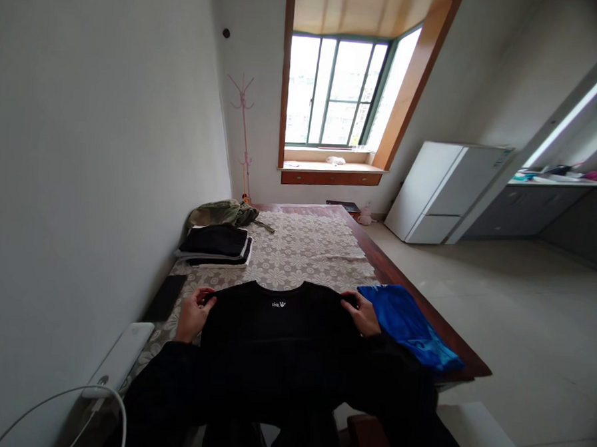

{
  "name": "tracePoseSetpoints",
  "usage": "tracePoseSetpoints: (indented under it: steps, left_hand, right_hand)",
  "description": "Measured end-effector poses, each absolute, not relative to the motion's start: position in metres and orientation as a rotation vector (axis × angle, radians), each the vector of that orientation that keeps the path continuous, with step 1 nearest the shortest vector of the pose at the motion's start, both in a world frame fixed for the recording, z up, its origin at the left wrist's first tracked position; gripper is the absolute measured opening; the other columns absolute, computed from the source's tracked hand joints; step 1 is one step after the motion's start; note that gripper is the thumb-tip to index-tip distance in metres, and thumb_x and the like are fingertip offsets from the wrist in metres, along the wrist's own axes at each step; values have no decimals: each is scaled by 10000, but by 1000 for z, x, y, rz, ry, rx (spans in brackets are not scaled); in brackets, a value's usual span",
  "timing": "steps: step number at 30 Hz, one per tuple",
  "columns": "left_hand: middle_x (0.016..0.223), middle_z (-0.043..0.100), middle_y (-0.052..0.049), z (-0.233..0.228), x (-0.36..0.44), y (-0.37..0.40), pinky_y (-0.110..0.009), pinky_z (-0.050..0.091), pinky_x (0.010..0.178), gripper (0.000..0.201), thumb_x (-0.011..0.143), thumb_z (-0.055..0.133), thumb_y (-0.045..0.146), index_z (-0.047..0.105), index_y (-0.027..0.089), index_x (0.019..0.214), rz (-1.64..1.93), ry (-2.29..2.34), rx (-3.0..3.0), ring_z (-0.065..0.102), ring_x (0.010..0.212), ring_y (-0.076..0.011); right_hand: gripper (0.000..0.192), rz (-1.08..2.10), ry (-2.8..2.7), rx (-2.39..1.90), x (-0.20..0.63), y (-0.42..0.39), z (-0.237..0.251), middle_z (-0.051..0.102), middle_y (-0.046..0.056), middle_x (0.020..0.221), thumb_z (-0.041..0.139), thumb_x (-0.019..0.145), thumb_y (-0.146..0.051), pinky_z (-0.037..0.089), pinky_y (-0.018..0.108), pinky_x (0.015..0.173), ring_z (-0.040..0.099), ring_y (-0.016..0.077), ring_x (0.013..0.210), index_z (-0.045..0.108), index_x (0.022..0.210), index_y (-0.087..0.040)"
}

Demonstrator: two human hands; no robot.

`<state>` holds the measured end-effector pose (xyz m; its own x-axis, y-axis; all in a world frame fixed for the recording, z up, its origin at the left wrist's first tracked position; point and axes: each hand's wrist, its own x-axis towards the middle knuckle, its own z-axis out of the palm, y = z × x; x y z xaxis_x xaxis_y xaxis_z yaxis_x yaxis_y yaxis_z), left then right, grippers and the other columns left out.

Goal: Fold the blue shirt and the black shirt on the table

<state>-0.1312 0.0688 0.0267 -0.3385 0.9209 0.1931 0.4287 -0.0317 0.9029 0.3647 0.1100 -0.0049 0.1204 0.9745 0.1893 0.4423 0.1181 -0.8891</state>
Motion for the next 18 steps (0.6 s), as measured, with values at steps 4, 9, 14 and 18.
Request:
tracePoseSetpoints:
  steps: [4, 9, 14, 18]
  left_hand:
    - [877, 728, -46, 61, -131, 62, -329, 544, 792, 417, 718, 782, 492, 670, 185, 977, 1594, 1699, 1381, 698, 859, -222]
    - [930, 717, -49, 102, -132, 105, -317, 534, 830, 357, 751, 759, 418, 663, 181, 1000, 1724, 1698, 1453, 679, 880, -204]
    - [1088, 716, -116, 101, -119, 156, -401, 516, 976, 300, 795, 670, 222, 639, 167, 1089, 1557, 1924, 1565, 677, 1017, -241]
    - [1257, 679, -138, 69, -103, 134, -464, 444, 1112, 357, 812, 666, 218, 642, 181, 1167, 1306, 1902, 1854, 611, 1241, -290]
  right_hand:
    - [337, 694, -1424, -1373, 374, 99, 24, 739, 43, 931, 703, 798, -478, 528, 338, 735, 665, 223, 834, 716, 1023, -228]
    - [386, 635, -1391, -1329, 378, 141, 67, 725, 43, 864, 717, 774, -513, 518, 337, 717, 647, 217, 793, 710, 1012, -209]
    - [397, 545, -1391, -1466, 359, 193, 69, 738, 85, 946, 706, 750, -486, 540, 403, 841, 671, 248, 886, 694, 1023, -197]
    - [462, 442, -1503, -1544, 344, 176, 37, 711, 135, 1145, 686, 782, -414, 553, 439, 882, 679, 272, 985, 643, 1184, -190]
